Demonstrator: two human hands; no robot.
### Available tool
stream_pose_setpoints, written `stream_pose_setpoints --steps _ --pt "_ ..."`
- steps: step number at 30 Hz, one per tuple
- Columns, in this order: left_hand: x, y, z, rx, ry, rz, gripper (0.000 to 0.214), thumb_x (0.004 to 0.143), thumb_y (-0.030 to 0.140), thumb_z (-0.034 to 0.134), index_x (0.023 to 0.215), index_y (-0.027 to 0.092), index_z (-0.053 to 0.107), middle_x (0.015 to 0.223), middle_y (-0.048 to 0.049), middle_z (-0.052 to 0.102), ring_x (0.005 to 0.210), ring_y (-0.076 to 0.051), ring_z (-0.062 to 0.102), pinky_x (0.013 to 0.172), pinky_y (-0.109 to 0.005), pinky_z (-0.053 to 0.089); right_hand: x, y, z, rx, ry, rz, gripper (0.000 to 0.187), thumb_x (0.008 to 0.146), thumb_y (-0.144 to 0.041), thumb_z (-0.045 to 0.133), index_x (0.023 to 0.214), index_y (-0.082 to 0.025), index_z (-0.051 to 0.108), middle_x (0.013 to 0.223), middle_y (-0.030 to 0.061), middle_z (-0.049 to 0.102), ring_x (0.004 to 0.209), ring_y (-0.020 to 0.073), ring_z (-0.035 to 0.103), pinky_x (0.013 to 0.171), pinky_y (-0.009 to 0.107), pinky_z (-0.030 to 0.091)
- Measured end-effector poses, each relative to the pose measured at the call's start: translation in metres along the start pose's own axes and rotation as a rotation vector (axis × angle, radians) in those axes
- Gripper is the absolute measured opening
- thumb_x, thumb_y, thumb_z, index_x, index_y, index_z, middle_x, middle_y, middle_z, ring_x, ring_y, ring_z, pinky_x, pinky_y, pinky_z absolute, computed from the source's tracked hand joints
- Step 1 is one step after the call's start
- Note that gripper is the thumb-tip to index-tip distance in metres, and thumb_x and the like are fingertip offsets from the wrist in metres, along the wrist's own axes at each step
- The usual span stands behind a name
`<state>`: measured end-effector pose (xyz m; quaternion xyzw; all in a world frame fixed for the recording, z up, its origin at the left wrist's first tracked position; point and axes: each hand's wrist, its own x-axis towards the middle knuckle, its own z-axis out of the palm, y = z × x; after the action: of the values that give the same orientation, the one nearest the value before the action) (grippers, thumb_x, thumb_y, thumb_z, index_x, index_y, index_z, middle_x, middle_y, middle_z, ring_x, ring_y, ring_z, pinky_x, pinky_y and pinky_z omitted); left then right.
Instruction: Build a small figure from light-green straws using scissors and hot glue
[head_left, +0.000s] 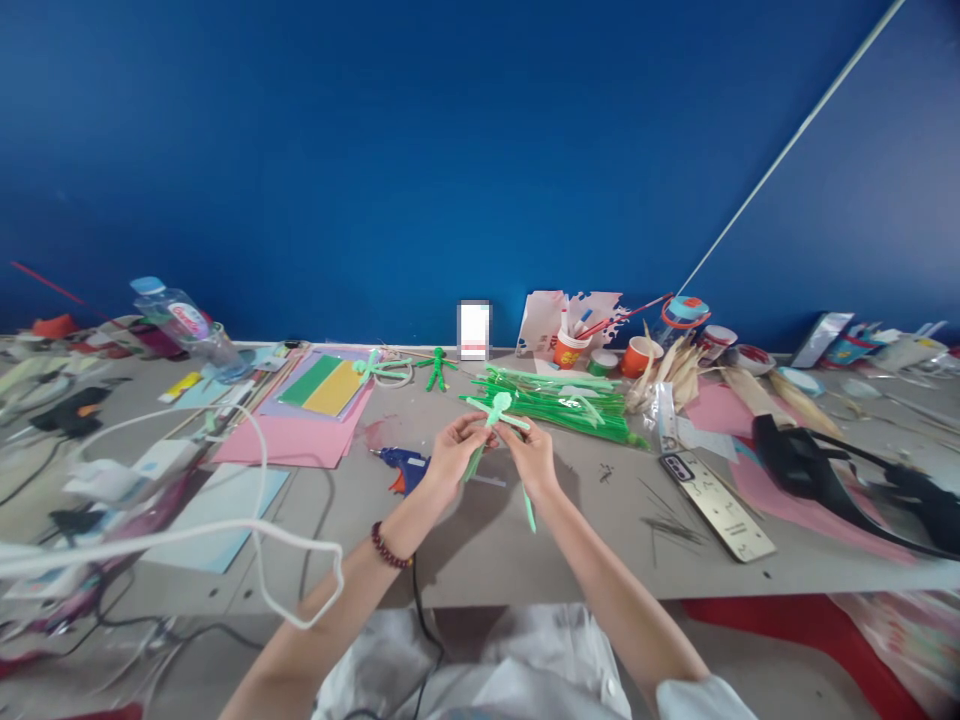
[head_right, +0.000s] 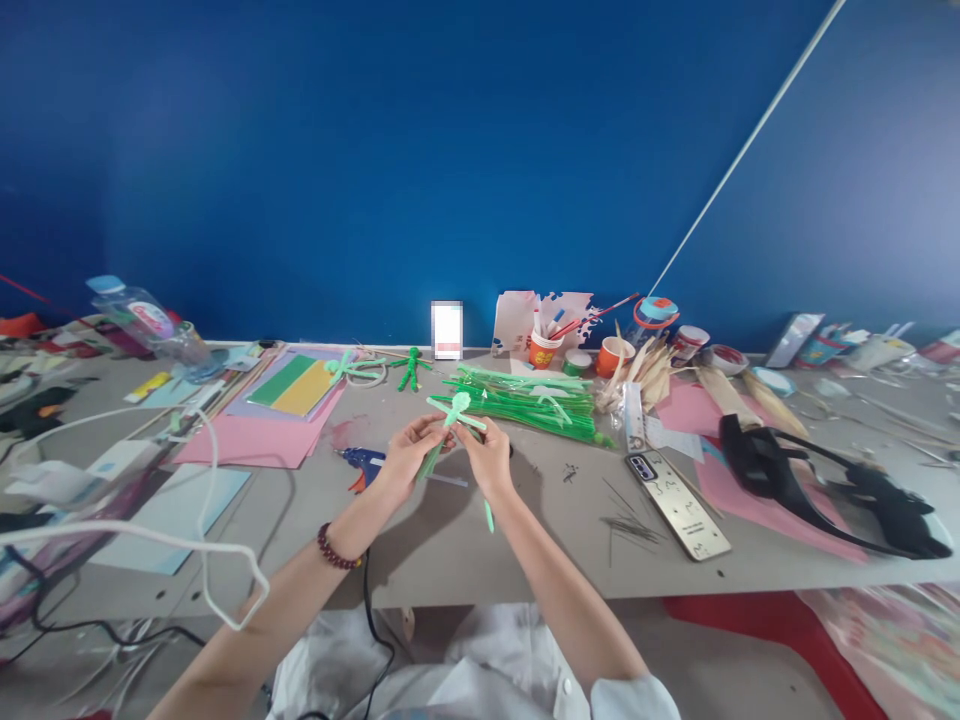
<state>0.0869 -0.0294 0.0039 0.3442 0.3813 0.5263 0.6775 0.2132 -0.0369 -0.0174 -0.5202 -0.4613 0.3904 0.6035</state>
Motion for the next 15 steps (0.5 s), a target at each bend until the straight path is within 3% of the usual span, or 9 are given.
stream_pose_setpoints --steps 5,8,15 --pt "-0.0014 -0.0023 0.0023 -0.021 0.019 -0.014 0.032 0.054 0.027 0.08 0.078 0.012 0.067 0.065 -0.0016 0.067 0.057 -0.011 0.061 0.063 -0.024 0.051 0.0001 0.001 -0.0009 -0.016 0.044 0.031 0.026 0.068 -0.042 0.068 0.074 -0.017 0.069 0.061 -0.0024 0.054 0.057 0.0106 0.043 0.051 0.022 0.034" --pt "-0.0021 -0.0028 0.0033 -0.039 0.018 -0.052 0.03 0.055 0.028 0.079 0.078 0.012 0.068 0.064 -0.0019 0.067 0.057 -0.011 0.061 0.064 -0.024 0.051 0.0003 0.0007 0.0008 0.086 0.038 0.098 0.028 0.063 -0.043 0.072 0.074 -0.017 0.069 0.055 -0.0039 0.05 0.049 0.0079 0.036 0.044 0.021 0.027" --pt "-0.0018 0.0003 0.003 -0.063 -0.097 -0.163 0.019 0.059 0.029 0.076 0.069 0.015 0.067 0.059 -0.0019 0.064 0.053 -0.011 0.059 0.056 -0.023 0.051 0.0003 -0.0015 0.0045 0.403 -0.132 0.392 0.043 0.054 -0.047 0.077 0.083 -0.015 0.071 0.044 -0.008 0.04 0.039 0.0028 0.022 0.038 0.019 0.015"
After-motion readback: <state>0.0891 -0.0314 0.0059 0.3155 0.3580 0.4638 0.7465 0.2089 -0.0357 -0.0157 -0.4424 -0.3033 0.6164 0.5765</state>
